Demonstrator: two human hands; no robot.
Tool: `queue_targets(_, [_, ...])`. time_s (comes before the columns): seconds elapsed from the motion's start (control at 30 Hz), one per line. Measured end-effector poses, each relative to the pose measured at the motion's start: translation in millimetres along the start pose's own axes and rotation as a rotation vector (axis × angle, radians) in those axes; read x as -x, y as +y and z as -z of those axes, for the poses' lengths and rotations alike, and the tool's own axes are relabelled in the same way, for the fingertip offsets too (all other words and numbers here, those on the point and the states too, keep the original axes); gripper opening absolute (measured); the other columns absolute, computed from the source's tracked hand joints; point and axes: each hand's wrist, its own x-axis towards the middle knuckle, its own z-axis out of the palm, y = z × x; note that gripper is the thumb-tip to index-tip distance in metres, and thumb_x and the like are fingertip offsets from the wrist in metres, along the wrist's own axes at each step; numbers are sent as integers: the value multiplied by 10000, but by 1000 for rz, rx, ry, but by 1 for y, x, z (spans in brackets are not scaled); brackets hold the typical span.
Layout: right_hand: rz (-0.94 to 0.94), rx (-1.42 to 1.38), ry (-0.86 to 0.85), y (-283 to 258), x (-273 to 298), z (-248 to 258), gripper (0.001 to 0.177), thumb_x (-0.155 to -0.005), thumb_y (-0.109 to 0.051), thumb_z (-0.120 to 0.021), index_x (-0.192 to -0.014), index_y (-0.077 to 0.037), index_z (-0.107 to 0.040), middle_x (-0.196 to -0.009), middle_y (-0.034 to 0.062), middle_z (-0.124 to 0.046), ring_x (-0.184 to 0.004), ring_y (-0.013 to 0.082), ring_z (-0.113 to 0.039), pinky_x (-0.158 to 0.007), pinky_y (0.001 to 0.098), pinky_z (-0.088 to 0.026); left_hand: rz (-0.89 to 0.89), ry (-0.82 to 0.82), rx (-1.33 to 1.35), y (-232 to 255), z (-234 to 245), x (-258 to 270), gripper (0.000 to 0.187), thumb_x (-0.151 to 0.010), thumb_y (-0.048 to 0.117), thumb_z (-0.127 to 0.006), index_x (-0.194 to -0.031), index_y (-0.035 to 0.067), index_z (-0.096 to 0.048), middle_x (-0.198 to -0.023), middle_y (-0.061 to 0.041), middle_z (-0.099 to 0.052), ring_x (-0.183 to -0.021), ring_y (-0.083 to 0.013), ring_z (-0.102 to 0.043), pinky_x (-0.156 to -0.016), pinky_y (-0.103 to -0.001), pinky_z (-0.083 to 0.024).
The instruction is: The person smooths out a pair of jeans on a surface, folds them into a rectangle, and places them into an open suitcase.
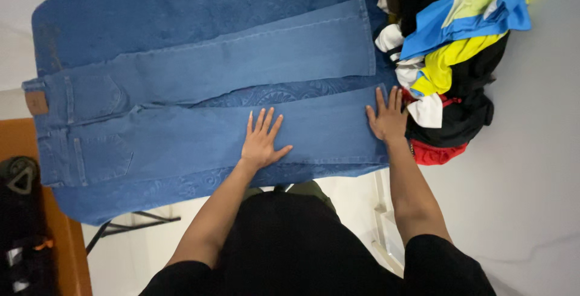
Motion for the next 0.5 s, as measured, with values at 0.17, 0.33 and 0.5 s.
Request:
queue_targets(0.17, [144,122,315,-105,45,-25,729,-1071,-513,-462,-1655,-104,-310,-1696,298,-148,-1572,458,-68,-1193,712,14,-46,16,52,-11,-13,2,802,-890,528,-661,-1522,86,-442,-1608,-232,-302,-1510,-422,-262,-1224,-612,-125])
queue_targets(0.33, [292,-69,81,-237,74,-54,639,-1025,-428,-468,-1602,-171,-373,-1688,254,-174,-1571,422,-110,-1213,668,-5,-23,133,154,-32,-28,33,518,-1028,307,-604,-1505,135,-500,-1613,-132,-414,-1566,-340,-353,-1332,-542,-209])
queue_targets(0.5, [309,-62,71,-259,79,-60,629,-1030,-430,-443,-1594,-160,-373,-1671,256,-228,-1553,432,-170,-1214,656,-34,7,-15,-29,-75,14,96,627,-1002,430,-540,-1545,135,-435,-1622,-220,-328,-1506,-423,-280,-1240,-549,-167])
